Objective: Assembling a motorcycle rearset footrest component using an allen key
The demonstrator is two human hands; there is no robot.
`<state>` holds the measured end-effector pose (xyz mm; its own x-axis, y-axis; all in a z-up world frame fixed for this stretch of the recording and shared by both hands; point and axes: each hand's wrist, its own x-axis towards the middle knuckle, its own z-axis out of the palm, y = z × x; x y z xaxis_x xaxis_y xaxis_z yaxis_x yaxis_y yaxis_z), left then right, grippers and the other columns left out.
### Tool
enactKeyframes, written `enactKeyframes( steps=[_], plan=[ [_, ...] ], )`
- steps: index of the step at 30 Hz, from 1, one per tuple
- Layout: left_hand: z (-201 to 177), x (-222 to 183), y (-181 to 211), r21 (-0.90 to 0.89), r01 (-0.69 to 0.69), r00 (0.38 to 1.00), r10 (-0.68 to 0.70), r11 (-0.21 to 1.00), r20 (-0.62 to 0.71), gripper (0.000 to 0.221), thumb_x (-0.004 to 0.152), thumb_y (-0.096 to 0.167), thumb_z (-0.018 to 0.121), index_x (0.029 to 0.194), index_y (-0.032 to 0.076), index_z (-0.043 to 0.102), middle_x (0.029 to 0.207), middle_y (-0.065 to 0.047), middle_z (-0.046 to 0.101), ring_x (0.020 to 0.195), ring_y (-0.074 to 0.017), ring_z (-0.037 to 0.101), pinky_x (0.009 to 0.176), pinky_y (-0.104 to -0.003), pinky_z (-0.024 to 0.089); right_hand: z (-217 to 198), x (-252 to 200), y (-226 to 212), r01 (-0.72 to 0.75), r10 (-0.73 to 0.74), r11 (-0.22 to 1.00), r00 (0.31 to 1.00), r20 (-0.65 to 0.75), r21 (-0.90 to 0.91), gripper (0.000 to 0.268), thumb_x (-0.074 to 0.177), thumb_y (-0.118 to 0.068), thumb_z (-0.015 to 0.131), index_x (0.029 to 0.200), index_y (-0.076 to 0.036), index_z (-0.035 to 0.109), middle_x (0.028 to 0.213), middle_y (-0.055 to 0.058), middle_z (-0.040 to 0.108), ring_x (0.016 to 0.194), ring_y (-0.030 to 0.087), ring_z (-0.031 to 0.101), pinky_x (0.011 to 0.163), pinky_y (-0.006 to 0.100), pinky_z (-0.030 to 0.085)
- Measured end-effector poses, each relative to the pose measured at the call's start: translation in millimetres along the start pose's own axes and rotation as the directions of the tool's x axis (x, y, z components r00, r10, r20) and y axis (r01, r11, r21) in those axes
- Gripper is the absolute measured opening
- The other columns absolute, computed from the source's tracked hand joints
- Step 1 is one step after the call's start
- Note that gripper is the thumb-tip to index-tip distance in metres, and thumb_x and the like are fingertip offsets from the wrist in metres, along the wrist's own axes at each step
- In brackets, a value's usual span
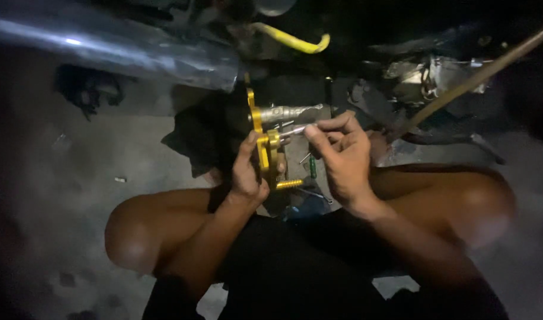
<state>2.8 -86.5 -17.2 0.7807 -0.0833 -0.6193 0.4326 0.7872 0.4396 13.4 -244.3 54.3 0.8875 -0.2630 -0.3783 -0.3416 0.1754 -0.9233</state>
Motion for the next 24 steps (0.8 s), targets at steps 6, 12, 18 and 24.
enactKeyframes(
  steps=[6, 12, 18, 24],
  plan=[
    [19, 2, 3, -0.048, -0.015, 1.000, 0.016, 0.999, 0.024, 0.037, 0.097, 0.036, 0.062, 0.103, -0.001, 0.069, 0.091, -0.020, 0.074, 0.050, -0.0279, 0.065, 0.042, -0.037, 0.054, -10, 2, 9, 0.000, 0.002, 0.993, 1.000, -0.018, 0.121, 0.026, 0.092, -0.009, 0.081, 0.100, 0.003, 0.059, 0.078, 0.015, 0.073, 0.063, 0.006, 0.061, 0.055, 0.020, 0.053],
    [4, 17, -11, 0.093, -0.020, 1.000, 0.021, 0.995, -0.007, 0.040, 0.096, 0.040, 0.064, 0.108, 0.001, 0.066, 0.102, -0.027, 0.075, 0.053, -0.0289, 0.069, 0.044, -0.035, 0.059, -18, 6, 17, -0.051, 0.051, 0.998, 0.999, -0.012, 0.045, 0.029, 0.090, -0.016, 0.084, 0.100, 0.001, 0.063, 0.080, 0.014, 0.077, 0.064, 0.004, 0.063, 0.056, 0.018, 0.053],
    [-5, 14, -15, 0.172, -0.095, 0.996, 0.093, 0.980, 0.016, 0.044, 0.094, 0.027, 0.071, 0.126, 0.002, 0.053, 0.097, -0.023, 0.072, 0.061, -0.0300, 0.072, 0.047, -0.040, 0.063, -12, 5, 22, -0.145, 0.147, 0.981, 0.989, -0.003, 0.127, 0.028, 0.092, -0.017, 0.083, 0.098, -0.001, 0.062, 0.074, 0.009, 0.074, 0.062, 0.005, 0.065, 0.056, 0.018, 0.053],
    [11, 2, -4, 0.066, -0.087, 0.994, 0.082, 0.994, 0.073, 0.047, 0.095, 0.014, 0.071, 0.136, 0.009, 0.049, 0.095, -0.016, 0.069, 0.072, -0.0323, 0.075, 0.055, -0.044, 0.066, -7, 9, 10, -0.120, 0.119, 0.991, 0.993, 0.023, 0.052, 0.020, 0.093, -0.014, 0.081, 0.096, 0.002, 0.070, 0.078, 0.009, 0.068, 0.061, 0.006, 0.057, 0.055, 0.020, 0.048]
  ],
)
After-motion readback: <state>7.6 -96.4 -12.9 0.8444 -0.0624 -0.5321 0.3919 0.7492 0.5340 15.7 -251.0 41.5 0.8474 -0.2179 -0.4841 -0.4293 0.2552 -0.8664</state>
